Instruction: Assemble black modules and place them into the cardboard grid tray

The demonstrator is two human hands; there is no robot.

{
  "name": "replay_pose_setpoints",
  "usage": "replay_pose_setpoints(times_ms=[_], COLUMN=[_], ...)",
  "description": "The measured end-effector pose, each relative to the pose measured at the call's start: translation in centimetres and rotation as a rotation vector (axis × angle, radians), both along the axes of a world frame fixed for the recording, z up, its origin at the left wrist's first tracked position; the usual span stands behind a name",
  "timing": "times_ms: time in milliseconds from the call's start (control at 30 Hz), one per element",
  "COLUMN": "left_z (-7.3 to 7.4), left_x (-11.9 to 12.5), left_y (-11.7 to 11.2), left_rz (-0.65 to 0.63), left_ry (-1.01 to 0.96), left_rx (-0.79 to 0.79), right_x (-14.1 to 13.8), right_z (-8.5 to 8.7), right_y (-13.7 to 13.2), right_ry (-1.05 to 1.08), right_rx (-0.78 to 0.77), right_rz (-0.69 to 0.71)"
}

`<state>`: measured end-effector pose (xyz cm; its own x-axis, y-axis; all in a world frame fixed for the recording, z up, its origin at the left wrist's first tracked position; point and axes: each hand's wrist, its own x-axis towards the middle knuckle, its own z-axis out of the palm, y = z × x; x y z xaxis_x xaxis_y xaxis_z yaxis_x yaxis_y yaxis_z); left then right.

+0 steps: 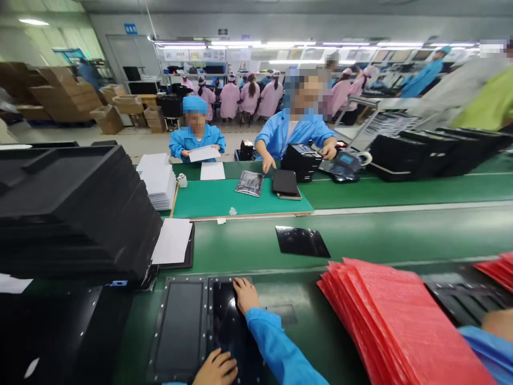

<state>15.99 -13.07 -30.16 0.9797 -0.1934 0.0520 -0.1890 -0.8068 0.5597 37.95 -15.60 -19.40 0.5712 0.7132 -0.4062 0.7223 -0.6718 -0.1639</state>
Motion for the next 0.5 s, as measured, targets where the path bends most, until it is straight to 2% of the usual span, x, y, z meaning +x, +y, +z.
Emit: replay_pose_setpoints(times_ms=[33,67,100,167,233,300,400,500], left_z=[0.5,1.1,1.7,2.7,3.2,3.6,5.5,8.8], left_x=[-0.2,-0.7,-1.4,-3.1,-4.3,-4.4,-3.0,-2.2], left_y=[0.9,2.2,3.8,7.8,11.5,14.0,14.8,14.2], left_rz=[-0.024,0.018,0.133,0.490,0.837,1.048,1.193,1.296], left_ry=[-0.054,-0.091,-0.104,-0.071,0.014,0.151,0.329,0.356], left_rx=[-0.012,-0.025,-0.037,-0.028,-0.002,-0.025,-0.126,-0.249], right_x=[-0.9,-2.1,-3.6,-7.3,-11.5,-15.4,-18.7,-19.0], right_z=[0.6,1.0,1.1,0.3,-1.3,-3.0,-4.3,-3.4], right_y=[0.1,-0.1,-0.8,-3.2,-6.4,-9.1,-10.7,-10.3], right_ry=[-0.002,0.000,0.006,0.038,0.074,0.087,0.084,0.122], right_rx=[-0.039,-0.078,-0.112,-0.168,-0.210,-0.254,-0.291,-0.268], right_rz=[-0.033,-0.057,-0.070,-0.059,-0.046,-0.097,-0.187,-0.203])
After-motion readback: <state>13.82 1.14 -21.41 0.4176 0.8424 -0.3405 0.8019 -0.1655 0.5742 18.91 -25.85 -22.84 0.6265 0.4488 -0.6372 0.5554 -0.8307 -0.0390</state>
